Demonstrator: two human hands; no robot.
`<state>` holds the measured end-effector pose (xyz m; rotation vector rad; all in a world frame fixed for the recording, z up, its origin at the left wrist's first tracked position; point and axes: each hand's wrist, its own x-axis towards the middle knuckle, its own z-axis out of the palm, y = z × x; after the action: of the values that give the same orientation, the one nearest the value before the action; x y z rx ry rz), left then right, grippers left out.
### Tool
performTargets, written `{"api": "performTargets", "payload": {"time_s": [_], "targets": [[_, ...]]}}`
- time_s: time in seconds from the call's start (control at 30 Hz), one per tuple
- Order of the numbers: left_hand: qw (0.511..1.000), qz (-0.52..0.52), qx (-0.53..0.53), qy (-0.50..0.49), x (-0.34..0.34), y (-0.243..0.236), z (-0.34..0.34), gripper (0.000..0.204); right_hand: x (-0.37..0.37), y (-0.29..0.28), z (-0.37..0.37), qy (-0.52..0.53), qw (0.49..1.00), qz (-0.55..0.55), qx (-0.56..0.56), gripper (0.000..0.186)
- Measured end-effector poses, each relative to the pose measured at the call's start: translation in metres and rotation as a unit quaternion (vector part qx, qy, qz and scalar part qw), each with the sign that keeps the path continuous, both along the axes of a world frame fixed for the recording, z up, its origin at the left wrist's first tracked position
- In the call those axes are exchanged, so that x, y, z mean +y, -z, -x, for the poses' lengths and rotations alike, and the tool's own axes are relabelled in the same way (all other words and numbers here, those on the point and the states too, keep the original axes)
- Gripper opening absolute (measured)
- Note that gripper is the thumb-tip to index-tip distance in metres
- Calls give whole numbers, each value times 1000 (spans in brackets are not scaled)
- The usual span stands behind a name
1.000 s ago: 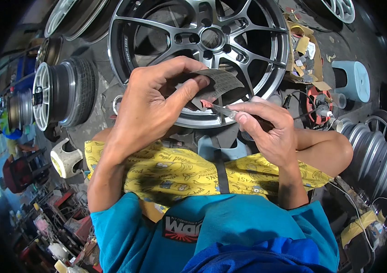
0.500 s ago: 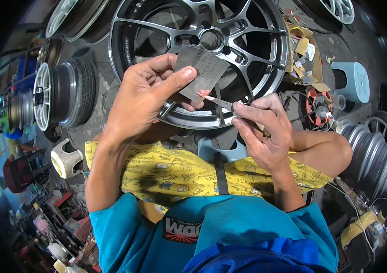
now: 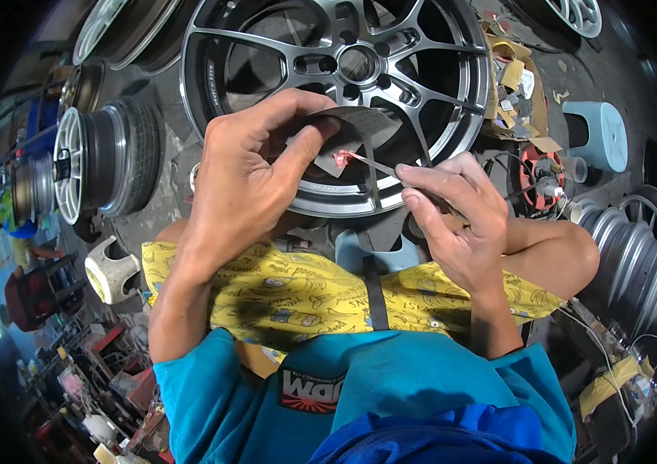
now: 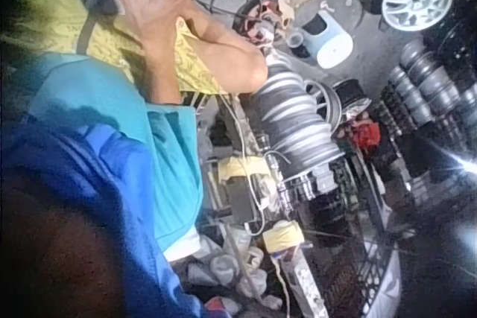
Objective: The person applies a red compound to a scratch on the rim of a car wheel and then sands the area with a piece of sandpaper.
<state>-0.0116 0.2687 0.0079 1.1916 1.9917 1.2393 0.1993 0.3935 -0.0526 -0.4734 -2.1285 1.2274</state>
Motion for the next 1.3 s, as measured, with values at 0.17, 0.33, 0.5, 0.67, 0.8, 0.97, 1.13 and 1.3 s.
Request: {"api": "performTargets", "payload": {"time_s": [0.17, 0.33, 0.5, 0.67, 0.8, 0.97, 1.13, 1.3], "targets": [[1000, 6, -8, 3, 0, 0, 1, 20, 2, 2, 4, -17, 1000, 11, 18, 25], [997, 56, -37, 34, 0, -10, -1, 17, 6, 7, 1, -29, 993, 114, 2, 21], [997, 35, -56, 39, 1, -9, -2, 17, 5, 9, 5, -66, 988, 137, 0, 17], [997, 30, -72, 17, 1, -2, 1, 17, 5, 2, -3, -69, 979, 191, -4, 19], [969, 36, -245, 10, 3, -3, 5, 22, 2, 5, 5, -30, 991, 101, 78, 29], [938, 27, -345, -15, 4, 0, 8, 23, -7, 13, 7, 3, 997, -16, 77, 39], [956, 34, -291, -15, 1, -1, 9, 27, -4, 10, -4, -13, 999, 10, 51, 32], [956, 28, -290, 13, 4, -1, 6, 29, -3, 0, -9, -29, 970, 239, 24, 20]]}}
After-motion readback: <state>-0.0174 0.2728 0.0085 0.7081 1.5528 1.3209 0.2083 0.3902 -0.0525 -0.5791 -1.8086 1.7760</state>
